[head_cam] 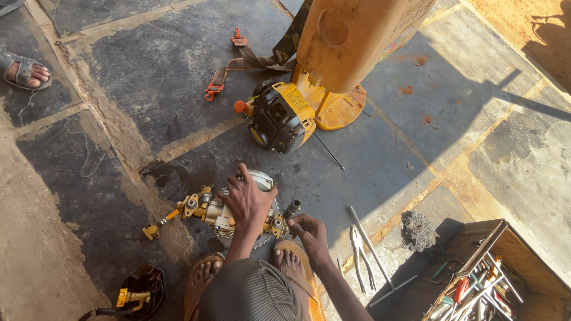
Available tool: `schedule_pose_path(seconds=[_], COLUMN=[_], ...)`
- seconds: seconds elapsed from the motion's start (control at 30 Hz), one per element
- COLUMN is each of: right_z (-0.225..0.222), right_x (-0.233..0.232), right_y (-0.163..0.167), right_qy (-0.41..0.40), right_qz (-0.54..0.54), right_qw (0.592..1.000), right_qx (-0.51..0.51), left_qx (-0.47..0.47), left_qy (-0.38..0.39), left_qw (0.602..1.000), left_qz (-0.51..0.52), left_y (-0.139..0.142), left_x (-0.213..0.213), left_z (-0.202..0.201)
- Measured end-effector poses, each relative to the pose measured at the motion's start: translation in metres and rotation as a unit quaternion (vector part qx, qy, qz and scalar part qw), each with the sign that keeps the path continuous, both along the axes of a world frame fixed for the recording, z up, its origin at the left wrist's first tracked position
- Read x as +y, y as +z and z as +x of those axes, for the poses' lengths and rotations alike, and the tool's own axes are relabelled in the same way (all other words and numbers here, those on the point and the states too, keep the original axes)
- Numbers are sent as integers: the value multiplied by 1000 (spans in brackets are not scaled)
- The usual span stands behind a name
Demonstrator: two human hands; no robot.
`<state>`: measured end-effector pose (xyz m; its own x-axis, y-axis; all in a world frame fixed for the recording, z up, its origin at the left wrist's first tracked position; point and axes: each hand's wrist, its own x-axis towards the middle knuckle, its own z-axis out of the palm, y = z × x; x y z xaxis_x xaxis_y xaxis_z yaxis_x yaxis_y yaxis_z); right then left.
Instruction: The person is sitting on the floor and using a T-handle wrench to loosen and remove bolts from a mechanical part. They then remove a small component from the part and place it on the floor.
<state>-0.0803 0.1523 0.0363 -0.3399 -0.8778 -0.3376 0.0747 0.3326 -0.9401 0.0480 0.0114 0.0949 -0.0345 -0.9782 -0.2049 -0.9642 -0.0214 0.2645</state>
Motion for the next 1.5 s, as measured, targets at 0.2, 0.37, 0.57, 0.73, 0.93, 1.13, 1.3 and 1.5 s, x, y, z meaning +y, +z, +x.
schedule_pose_path(seconds=[0.2, 0.37, 0.57, 0.73, 0.93, 1.13, 1.3, 1.5], right_z=[-5, -13, -15, -8, -4, -5, -3, -6], right_x=[8, 6, 6, 4, 3, 8, 6, 7], right_y=[6, -4, -9, 1, 2, -4, 5, 7], right_qy=[20, 32, 45, 28, 46, 15, 39, 2], right_qz=[-43, 42, -25, 44, -8, 53, -2, 79], right_qw=[998, 997, 997, 999, 999, 998, 999, 991], right_qx=[-38, -62, -50, -9, 17, -38, 20, -111], left_qx=[3, -8, -2, -16, -16, -8, -2, -3], left_qy=[2, -1, 1, -9, -6, -9, -7, -10], left_qw=[1000, 1000, 1000, 1000, 1000, 1000, 1000, 1000], left_qz=[11, -5, -4, -25, -7, 0, -17, -7], left_y=[1, -3, -6, -5, -5, -5, -7, -9], left_x=[-1, -3, -2, -1, -2, -1, -1, 0], left_z=[0, -1, -3, -2, -2, -2, -2, -2])
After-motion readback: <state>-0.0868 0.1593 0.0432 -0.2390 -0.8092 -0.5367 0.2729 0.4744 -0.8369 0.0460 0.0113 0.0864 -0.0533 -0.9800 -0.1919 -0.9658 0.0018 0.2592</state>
